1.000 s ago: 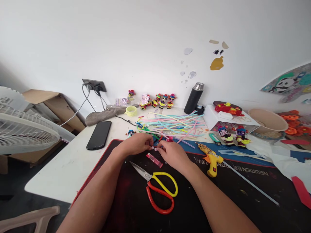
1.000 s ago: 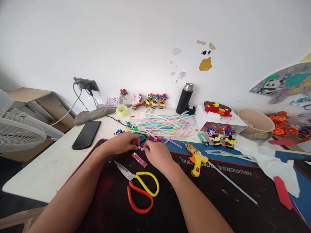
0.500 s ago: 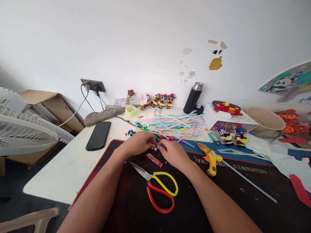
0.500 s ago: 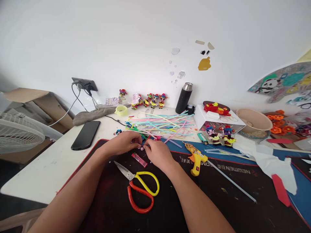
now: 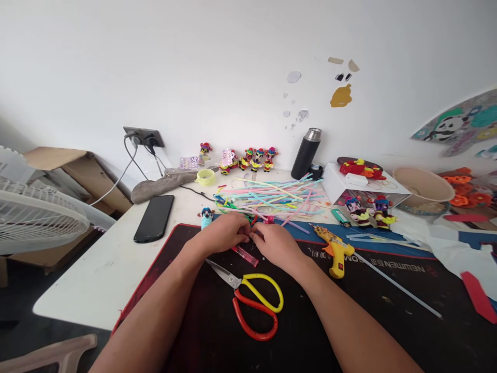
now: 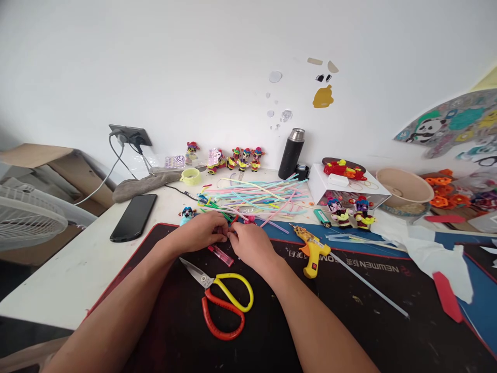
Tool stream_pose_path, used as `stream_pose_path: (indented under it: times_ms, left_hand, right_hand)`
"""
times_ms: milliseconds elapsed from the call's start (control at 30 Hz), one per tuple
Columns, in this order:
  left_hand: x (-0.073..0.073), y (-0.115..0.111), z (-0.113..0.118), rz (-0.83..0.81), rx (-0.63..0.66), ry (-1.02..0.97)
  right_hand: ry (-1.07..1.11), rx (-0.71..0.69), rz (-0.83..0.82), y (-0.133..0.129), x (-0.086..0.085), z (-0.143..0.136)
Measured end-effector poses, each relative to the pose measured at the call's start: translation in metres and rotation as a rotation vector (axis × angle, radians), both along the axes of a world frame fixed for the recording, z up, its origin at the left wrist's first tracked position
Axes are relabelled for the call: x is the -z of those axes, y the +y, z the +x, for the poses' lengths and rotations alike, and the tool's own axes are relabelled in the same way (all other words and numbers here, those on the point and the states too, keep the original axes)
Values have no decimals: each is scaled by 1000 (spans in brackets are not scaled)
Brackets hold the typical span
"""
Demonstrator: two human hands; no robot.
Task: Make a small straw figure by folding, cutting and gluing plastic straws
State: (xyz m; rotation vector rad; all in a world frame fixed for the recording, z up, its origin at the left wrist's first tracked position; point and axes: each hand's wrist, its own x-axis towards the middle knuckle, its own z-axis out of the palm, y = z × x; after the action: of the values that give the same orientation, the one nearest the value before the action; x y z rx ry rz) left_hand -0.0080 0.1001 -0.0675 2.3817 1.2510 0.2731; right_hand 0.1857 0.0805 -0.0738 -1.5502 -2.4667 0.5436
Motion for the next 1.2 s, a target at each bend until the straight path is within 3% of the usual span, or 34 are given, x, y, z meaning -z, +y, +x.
stream_pose_path:
  times_ms: [333, 667, 900, 1200]
  left_hand:
    - [-4, 0, -3, 20, -32, -27]
    - [-15, -2, -6, -194, -199, -391]
    - [-17, 0, -7, -188, -219, -409]
    - [-9, 2, -5, -192, -268, -568]
  right_hand:
    - [65, 17, 18, 1, -2, 0]
    - [218, 64, 12, 0, -5, 2]
    - [235, 60, 29, 0, -4, 2]
    - [298, 56, 23, 1, -2, 2]
